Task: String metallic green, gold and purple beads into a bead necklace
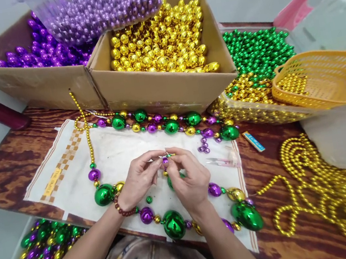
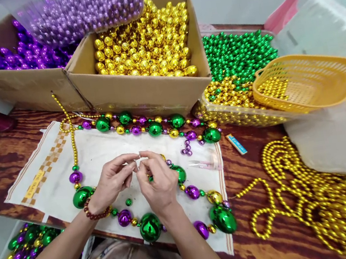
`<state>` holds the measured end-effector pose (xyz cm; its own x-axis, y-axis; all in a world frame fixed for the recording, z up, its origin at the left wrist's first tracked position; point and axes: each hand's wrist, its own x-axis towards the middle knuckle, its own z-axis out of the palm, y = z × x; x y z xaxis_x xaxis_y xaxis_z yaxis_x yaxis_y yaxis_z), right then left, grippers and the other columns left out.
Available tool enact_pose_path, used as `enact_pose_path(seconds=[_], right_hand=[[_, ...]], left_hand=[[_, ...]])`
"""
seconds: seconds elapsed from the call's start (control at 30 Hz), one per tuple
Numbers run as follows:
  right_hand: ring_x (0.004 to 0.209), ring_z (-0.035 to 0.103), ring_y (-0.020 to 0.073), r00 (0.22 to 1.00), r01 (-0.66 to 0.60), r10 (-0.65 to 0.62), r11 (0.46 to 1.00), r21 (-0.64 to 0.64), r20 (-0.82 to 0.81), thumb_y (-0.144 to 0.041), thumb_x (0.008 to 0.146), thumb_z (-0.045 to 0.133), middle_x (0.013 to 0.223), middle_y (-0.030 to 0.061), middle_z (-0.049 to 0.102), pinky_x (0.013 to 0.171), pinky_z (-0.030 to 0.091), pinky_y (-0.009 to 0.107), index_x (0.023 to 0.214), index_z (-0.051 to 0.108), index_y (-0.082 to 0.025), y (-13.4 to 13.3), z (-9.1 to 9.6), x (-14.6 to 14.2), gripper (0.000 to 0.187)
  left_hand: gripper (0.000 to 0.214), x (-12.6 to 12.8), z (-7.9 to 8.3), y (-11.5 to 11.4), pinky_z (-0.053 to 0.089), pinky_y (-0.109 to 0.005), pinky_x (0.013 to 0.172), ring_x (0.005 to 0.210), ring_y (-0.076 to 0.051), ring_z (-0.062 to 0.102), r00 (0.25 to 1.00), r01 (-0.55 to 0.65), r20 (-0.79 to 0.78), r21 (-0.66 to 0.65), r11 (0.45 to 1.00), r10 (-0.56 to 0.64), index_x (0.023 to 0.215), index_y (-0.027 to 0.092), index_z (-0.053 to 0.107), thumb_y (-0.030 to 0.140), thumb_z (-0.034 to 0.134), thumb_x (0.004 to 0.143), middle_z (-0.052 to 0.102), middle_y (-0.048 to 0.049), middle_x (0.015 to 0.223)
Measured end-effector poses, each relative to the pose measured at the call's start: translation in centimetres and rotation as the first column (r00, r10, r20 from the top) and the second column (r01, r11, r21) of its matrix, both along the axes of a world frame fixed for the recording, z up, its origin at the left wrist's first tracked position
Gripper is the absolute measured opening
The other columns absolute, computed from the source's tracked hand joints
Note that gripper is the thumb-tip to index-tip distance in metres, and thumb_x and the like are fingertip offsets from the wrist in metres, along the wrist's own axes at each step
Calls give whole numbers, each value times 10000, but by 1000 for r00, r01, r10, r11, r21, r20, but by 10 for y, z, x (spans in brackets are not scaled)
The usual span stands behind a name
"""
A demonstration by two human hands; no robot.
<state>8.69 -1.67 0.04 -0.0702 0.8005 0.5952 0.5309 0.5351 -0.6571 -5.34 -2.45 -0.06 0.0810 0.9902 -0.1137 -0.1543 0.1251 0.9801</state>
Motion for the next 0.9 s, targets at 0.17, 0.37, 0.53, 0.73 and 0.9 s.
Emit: enact_pose_path(seconds=[0.17,0.37,0.53,0.73,0.9], right_hand=[[773,716,153,1000,-8,8,1000,0,2,-55,880,565,962,100,742,588,556,237,802,603,-198,0,0,0,167],[746,699,143,1000,-13,13,1000,-20,-2,-59,882,555,938,90,735,589,551,239,800,601,-201,1,1,-1,170],[750,700,147,1000,-25,24,999,-41,-17,-50,866,551,974,88,739,596,550,247,801,601,-203,1,0,-1,174],[718,687,134,999,-31,30,999,-38,-27,-36,856,565,953,89,736,585,539,231,796,608,-189,1,0,-1,170],[688,677,126,999,-32,30,998,-58,-44,-44,862,557,953,77,734,589,547,237,793,611,-195,1,1,-1,174]], left_hand=[[279,-1,1,0,355,-156,442,461,-37,445,999,7,-40,48,999,-5,1110,132,706,320,628,920,554,26,646],[232,-3,2,-1,386,-146,454,492,-21,470,997,19,-74,120,993,-11,1093,155,721,276,600,936,623,-14,822],[235,-3,0,0,401,-146,455,490,-19,475,997,2,-77,116,993,8,1093,143,718,270,597,936,647,-32,868],[234,-3,0,0,405,-145,463,494,-21,480,995,15,-102,154,988,0,1101,148,719,258,583,946,633,-24,846],[239,-4,-1,-1,414,-151,485,503,-21,485,986,31,-169,202,979,3,1120,166,718,260,563,965,629,-22,859]])
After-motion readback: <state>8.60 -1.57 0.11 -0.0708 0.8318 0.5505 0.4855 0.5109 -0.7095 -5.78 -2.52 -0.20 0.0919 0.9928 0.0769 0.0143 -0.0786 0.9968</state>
